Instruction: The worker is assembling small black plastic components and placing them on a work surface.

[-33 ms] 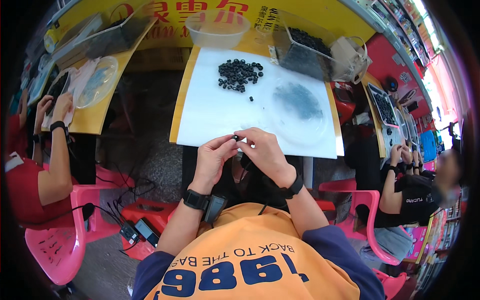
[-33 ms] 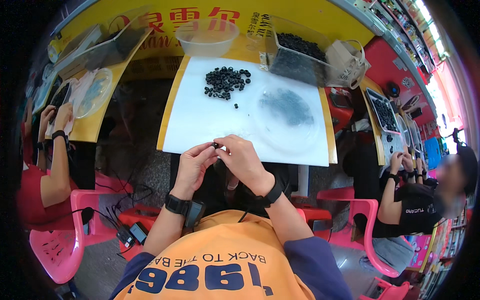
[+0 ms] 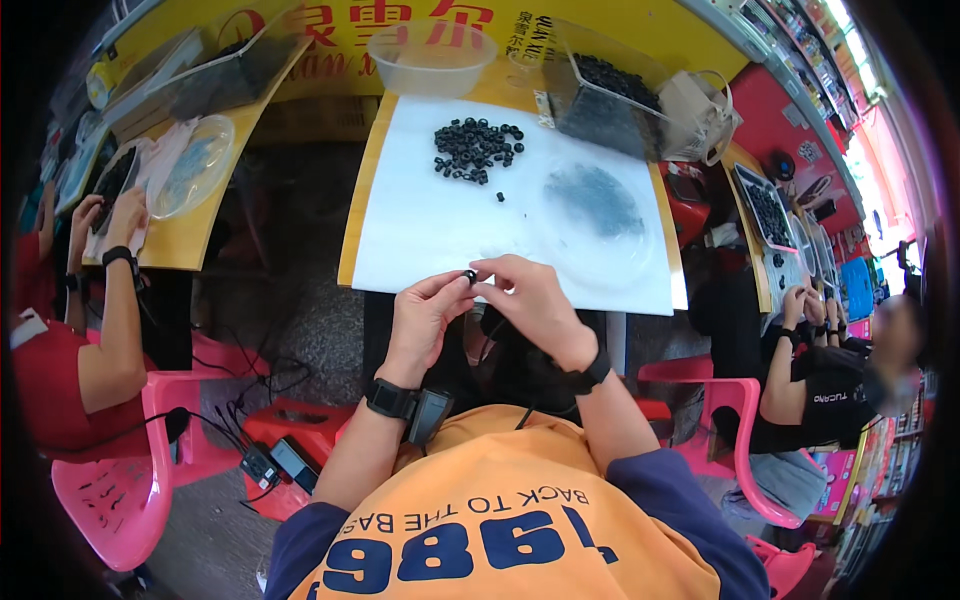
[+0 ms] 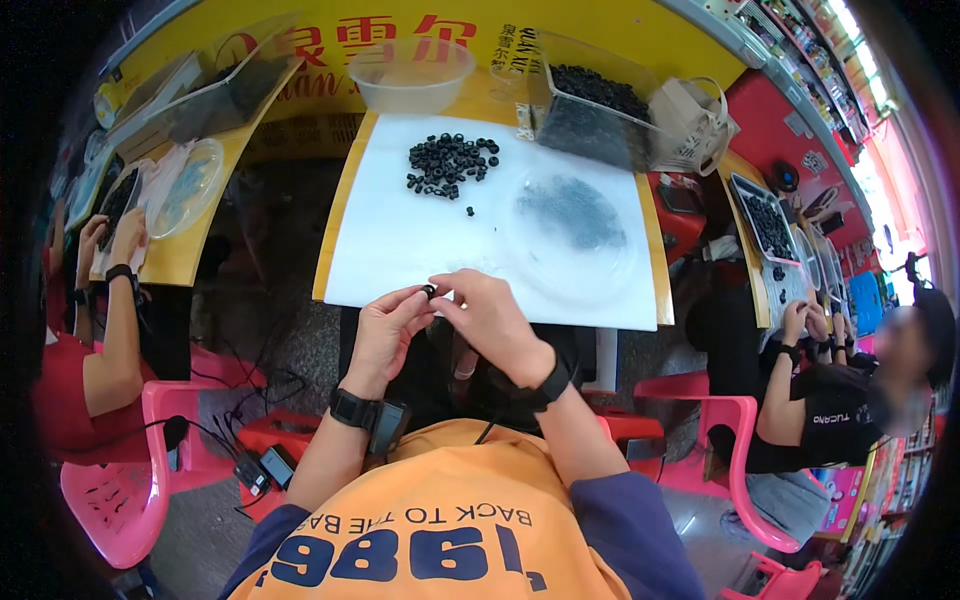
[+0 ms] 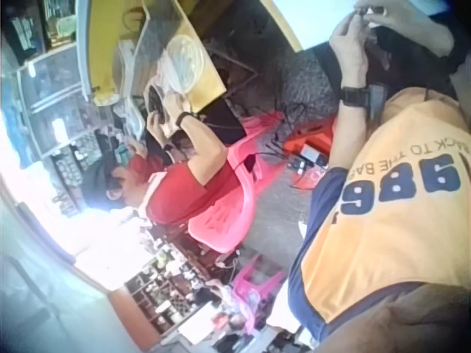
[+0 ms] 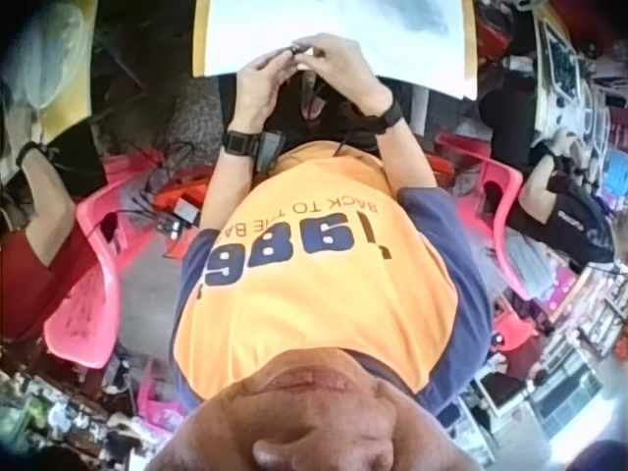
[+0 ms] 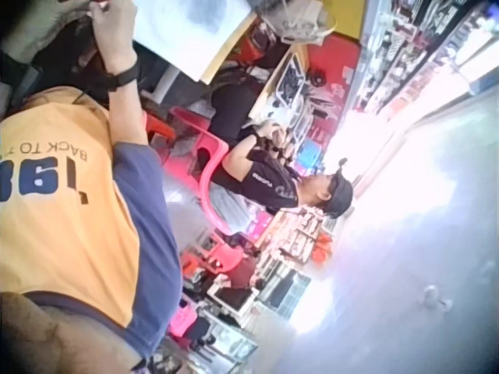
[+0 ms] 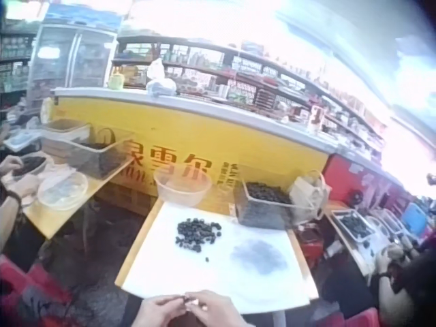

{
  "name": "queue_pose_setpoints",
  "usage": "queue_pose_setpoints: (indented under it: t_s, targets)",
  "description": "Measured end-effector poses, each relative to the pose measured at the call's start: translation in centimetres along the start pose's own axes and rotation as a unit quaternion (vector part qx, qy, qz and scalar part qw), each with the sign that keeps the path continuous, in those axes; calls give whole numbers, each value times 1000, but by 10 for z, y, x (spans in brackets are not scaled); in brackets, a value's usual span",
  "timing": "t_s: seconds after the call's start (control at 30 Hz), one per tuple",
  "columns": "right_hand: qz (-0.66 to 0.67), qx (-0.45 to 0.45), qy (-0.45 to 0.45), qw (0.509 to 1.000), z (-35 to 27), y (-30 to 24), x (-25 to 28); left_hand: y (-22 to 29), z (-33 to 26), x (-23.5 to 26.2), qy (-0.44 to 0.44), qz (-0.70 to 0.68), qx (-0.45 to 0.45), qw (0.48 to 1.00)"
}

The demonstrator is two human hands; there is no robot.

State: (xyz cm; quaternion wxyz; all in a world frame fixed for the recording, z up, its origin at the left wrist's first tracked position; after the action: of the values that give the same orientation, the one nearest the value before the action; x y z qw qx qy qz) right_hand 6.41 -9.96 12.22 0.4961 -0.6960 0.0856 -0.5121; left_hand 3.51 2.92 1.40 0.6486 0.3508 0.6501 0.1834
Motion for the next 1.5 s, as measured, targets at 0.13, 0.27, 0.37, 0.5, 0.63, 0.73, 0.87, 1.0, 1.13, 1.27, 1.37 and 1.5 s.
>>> queue_pose_setpoints:
  t_s: [0.13, 0.27, 0.37, 0.5, 0.63, 0.73, 0.87, 1.0, 1.13, 1.27, 1.37, 1.5]
  targets:
    - [-107, -33, 146, 983, -13, 50, 70, 1, 0, -11, -20, -24, 17, 999]
    - [-208, -41, 105, 972, -13, 86, 96, -2, 0, -14, -47, -39, 41, 997]
    - [-239, -49, 58, 968, -12, 96, 93, -7, 0, -13, -66, -40, 54, 996]
    - [-232, -45, 40, 971, -11, 101, 91, -7, 0, -12, -84, -38, 62, 994]
    - [-200, -46, 53, 977, -12, 101, 96, -3, -1, -16, -81, -45, 64, 994]
    - [-166, -93, 84, 978, -17, 96, 98, -2, -1, -16, -83, -60, 61, 993]
    - [76, -104, 134, 983, -24, 79, 78, -2, 1, -17, -92, -95, 49, 990]
    - [327, -33, 89, 940, -17, 39, 20, -5, 2, -14, -100, -124, 35, 987]
    - [268, -50, 60, 960, -17, 21, -3, -3, 2, -13, -105, -115, 28, 987]
    - [164, -40, 93, 981, -17, 15, 0, -1, 1, -14, -100, -77, 34, 991]
    - [126, -36, 99, 986, -19, 9, 3, -4, 2, -15, -107, -62, 40, 992]
    - [52, -8, 111, 992, -20, -3, 5, -2, 1, -14, -90, -63, 34, 993]
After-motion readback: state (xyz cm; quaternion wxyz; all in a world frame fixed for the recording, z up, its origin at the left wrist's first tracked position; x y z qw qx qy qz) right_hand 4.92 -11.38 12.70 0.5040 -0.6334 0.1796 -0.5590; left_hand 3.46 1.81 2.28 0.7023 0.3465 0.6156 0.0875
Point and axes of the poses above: each hand's wrist, its own z-axis towards the middle knuckle, its own x-axis out of the back of the hand, y = z × x, the point moved 8 cm from there along z, towards the middle knuckle, and after that the axes turned 15 degrees about -y, right-handed, at the moved point
